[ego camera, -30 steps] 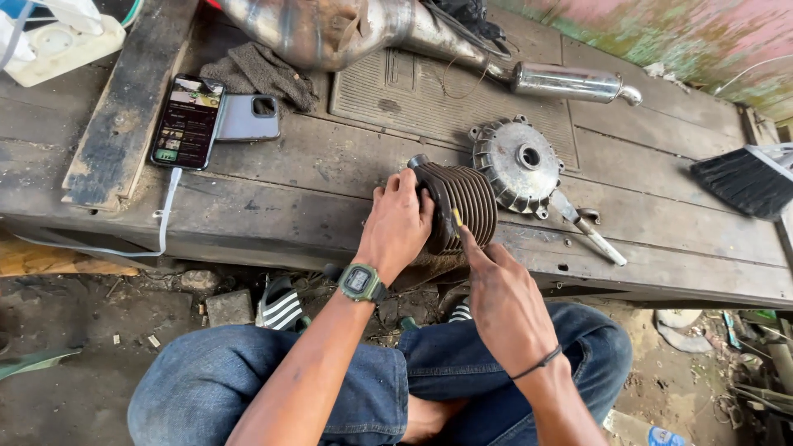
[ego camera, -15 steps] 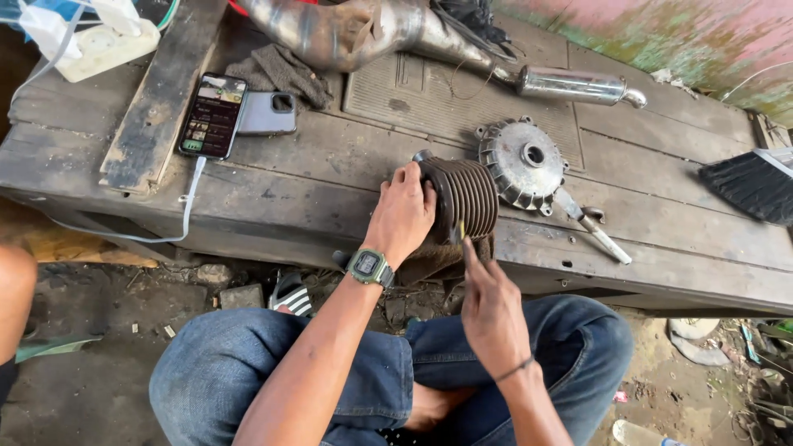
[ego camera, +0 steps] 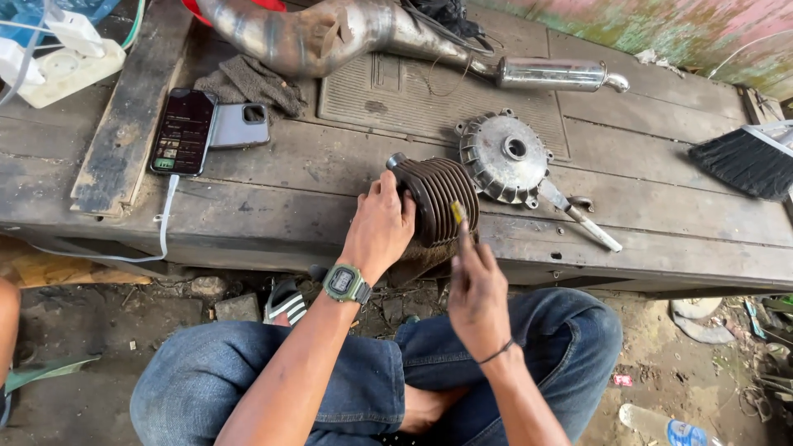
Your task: Cleaning a motorcycle cylinder head by scrubbing and scraping between the cooling fins with a small brush and pick.
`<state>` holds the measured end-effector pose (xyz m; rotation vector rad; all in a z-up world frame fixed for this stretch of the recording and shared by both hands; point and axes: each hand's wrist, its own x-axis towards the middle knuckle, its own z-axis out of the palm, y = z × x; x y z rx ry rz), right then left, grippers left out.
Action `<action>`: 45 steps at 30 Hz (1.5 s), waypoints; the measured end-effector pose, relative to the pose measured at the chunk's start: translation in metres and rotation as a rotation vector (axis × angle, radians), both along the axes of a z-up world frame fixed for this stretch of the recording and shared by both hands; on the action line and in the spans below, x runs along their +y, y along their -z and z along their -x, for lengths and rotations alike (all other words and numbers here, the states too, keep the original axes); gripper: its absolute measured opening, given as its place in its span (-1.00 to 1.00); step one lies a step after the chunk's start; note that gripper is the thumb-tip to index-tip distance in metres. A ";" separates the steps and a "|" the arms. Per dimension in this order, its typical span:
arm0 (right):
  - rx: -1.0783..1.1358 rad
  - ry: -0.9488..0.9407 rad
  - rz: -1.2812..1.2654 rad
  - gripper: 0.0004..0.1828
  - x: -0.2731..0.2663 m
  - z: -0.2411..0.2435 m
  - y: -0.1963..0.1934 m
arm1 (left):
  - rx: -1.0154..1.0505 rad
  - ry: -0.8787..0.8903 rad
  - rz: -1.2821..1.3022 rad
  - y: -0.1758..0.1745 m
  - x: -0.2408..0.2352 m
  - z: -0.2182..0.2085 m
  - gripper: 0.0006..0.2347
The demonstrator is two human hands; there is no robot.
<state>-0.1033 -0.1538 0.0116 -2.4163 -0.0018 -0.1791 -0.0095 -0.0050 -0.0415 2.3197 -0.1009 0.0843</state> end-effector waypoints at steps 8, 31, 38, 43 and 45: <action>-0.150 0.098 -0.140 -0.51 -0.035 -0.002 0.055 | 0.020 0.004 -0.015 -0.004 -0.003 0.000 -0.78; -0.082 0.486 -1.126 -0.52 0.030 0.004 0.034 | -0.029 -0.026 -0.068 -0.014 -0.005 0.013 -0.72; 0.027 0.437 -1.108 -0.54 0.045 0.032 0.042 | -0.011 -0.025 -0.060 -0.019 -0.004 0.011 -0.76; -0.100 0.488 -1.132 -0.57 0.036 0.003 0.033 | -0.018 -0.027 -0.062 -0.019 -0.005 0.013 -0.76; 0.004 0.444 -1.075 -0.52 0.058 0.021 0.041 | -0.029 -0.029 -0.079 -0.013 -0.004 0.012 -0.78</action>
